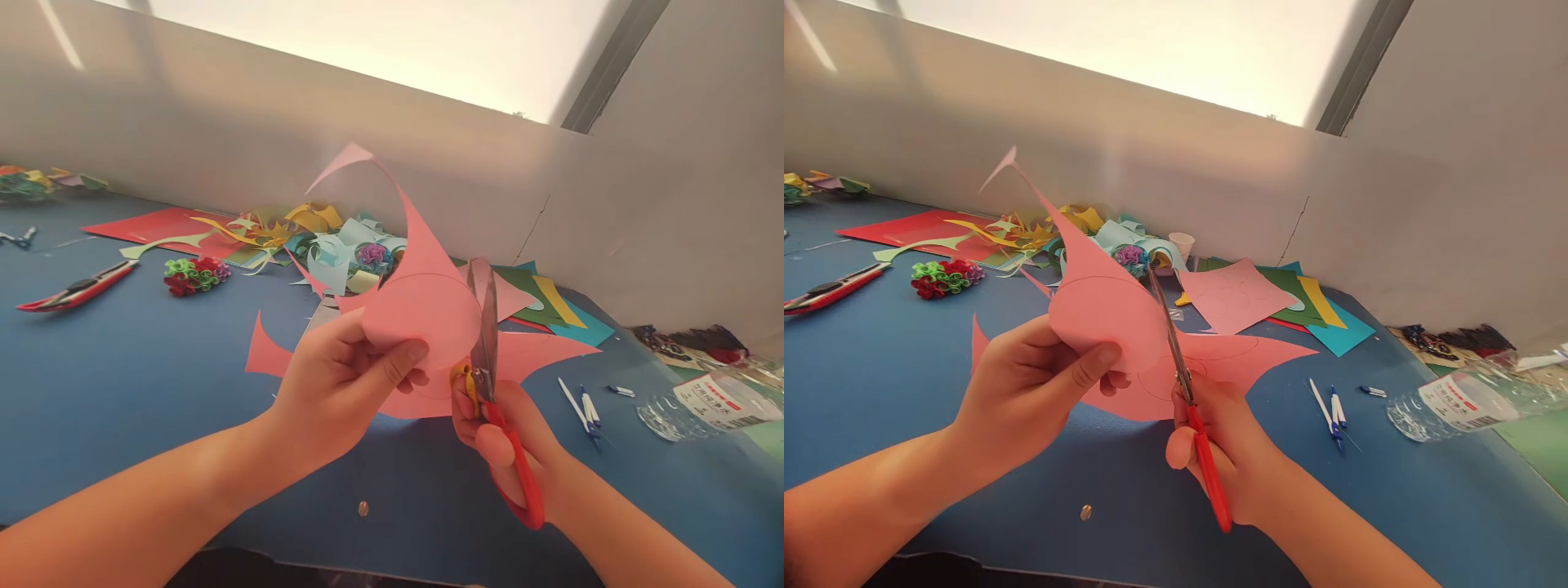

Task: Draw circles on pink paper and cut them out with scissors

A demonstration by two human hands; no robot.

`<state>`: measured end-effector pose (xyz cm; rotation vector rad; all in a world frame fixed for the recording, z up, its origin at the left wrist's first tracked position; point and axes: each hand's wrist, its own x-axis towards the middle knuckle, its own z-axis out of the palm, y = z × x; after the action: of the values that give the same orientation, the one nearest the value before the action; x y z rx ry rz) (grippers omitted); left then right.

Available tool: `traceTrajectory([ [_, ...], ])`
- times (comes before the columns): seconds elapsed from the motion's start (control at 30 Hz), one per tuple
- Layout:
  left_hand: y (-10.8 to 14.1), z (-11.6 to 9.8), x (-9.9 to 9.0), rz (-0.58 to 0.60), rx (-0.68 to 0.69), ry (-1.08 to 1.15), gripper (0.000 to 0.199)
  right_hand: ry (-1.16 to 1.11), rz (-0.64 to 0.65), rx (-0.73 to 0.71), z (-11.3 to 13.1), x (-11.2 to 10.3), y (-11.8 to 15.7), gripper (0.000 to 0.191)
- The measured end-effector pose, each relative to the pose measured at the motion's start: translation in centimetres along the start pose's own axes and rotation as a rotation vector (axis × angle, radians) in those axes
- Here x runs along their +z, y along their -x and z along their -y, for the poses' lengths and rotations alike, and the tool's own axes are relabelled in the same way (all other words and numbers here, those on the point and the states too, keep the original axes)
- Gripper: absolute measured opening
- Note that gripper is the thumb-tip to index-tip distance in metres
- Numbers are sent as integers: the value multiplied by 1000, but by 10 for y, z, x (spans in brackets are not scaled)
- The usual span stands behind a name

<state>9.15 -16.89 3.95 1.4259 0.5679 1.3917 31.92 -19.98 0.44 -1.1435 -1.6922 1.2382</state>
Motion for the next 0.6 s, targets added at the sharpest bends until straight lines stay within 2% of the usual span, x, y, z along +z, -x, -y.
traceTrajectory([
  [0.37,-3,-1,0,-38,26,-93,15,12,2,6,0,-2,1,78],
  [0.6,-4,-2,-1,-46,62,-128,11,-26,4,10,0,-2,1,74],
])
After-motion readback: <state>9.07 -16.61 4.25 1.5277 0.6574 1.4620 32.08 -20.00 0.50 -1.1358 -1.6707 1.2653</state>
